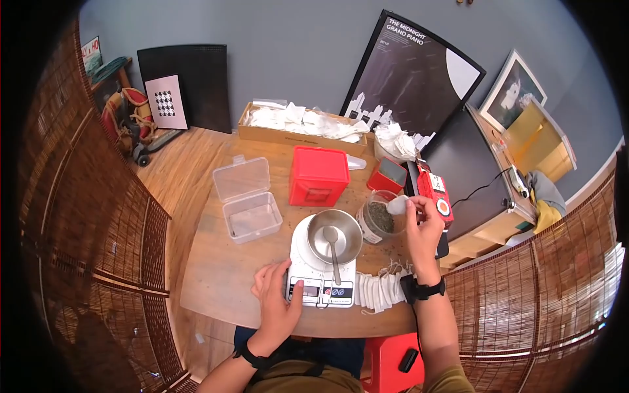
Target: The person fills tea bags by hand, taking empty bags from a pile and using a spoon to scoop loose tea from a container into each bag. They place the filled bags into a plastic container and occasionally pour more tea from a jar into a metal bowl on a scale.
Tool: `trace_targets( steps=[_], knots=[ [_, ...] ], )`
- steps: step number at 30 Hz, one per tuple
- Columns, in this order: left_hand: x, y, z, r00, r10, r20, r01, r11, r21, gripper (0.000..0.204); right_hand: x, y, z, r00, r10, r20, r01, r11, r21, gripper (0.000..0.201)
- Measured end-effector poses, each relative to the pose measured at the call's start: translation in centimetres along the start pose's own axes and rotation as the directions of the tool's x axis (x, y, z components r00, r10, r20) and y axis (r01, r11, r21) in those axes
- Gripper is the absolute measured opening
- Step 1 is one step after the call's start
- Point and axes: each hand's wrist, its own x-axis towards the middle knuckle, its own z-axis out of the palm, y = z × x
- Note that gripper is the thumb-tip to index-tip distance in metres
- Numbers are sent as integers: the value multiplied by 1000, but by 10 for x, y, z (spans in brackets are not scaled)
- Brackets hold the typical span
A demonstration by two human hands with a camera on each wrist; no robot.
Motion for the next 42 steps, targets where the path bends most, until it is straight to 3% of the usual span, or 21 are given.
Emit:
trace_targets(
  steps=[2,4,7,14,17,19,20,23,26,27,29,30,35,37,38,39,41,42],
  knots=[
    [-1,-1,0,1000,2,-4,-2,1000,3,49,-4,1,2,1000,7,29,-6,1000,-27,10],
    [0,0,1,1000,13,-8,-13,1000,0,49,-5,4,6,991,-35,-129,41,998,43,10],
    [-2,1,-1,1000,-15,8,15,1000,-6,50,-3,4,1,999,35,-7,-34,998,44,10],
    [0,1,0,1000,0,-2,0,1000,-3,50,-3,3,0,995,-6,-100,9,1000,27,10],
    [-3,-1,0,1000,-1,0,1,1000,-3,50,-6,4,-2,999,47,23,-48,997,59,11],
    [0,-2,2,1000,11,-5,-11,1000,-7,49,-7,-4,0,994,-2,-105,9,998,57,11],
    [-1,-2,2,1000,8,-4,-8,1000,-11,50,-5,2,2,995,-1,-103,7,998,57,11],
    [-1,0,0,1000,8,4,-8,1000,-7,48,-4,23,-2,999,41,9,-42,985,169,12],
    [-3,-2,0,1000,2,10,-2,1000,-1,47,-7,21,-12,958,266,111,-286,924,254,12],
    [-3,-2,1,1000,5,20,-5,1000,-9,49,-9,20,-13,957,272,105,-290,923,252,12],
    [-2,0,1,1000,0,25,0,1000,-15,48,-10,15,-9,979,160,-125,-109,934,339,13],
    [-2,0,0,1000,-7,28,8,1000,-15,48,-8,21,-14,986,166,-9,-156,943,294,13],
    [-1,1,0,1000,-5,14,5,1000,-9,46,-9,22,-8,986,144,-80,-120,960,255,14],
    [-4,0,-2,1000,-8,24,8,1000,-14,46,-9,33,-9,975,195,110,-218,935,279,13],
    [-4,-2,0,1000,9,6,-9,1000,7,46,-12,18,-5,982,181,-59,-161,955,249,13],
    [-3,-3,2,1000,25,-18,-24,999,28,45,-9,20,-8,982,177,-63,-156,956,249,13],
    [-4,-3,2,999,23,-23,-22,999,34,46,-8,22,-12,984,171,50,-178,966,189,14],
    [-5,-3,1,1000,24,-19,-23,999,38,46,-10,17,-16,960,254,121,-279,907,315,14]
  ],
)
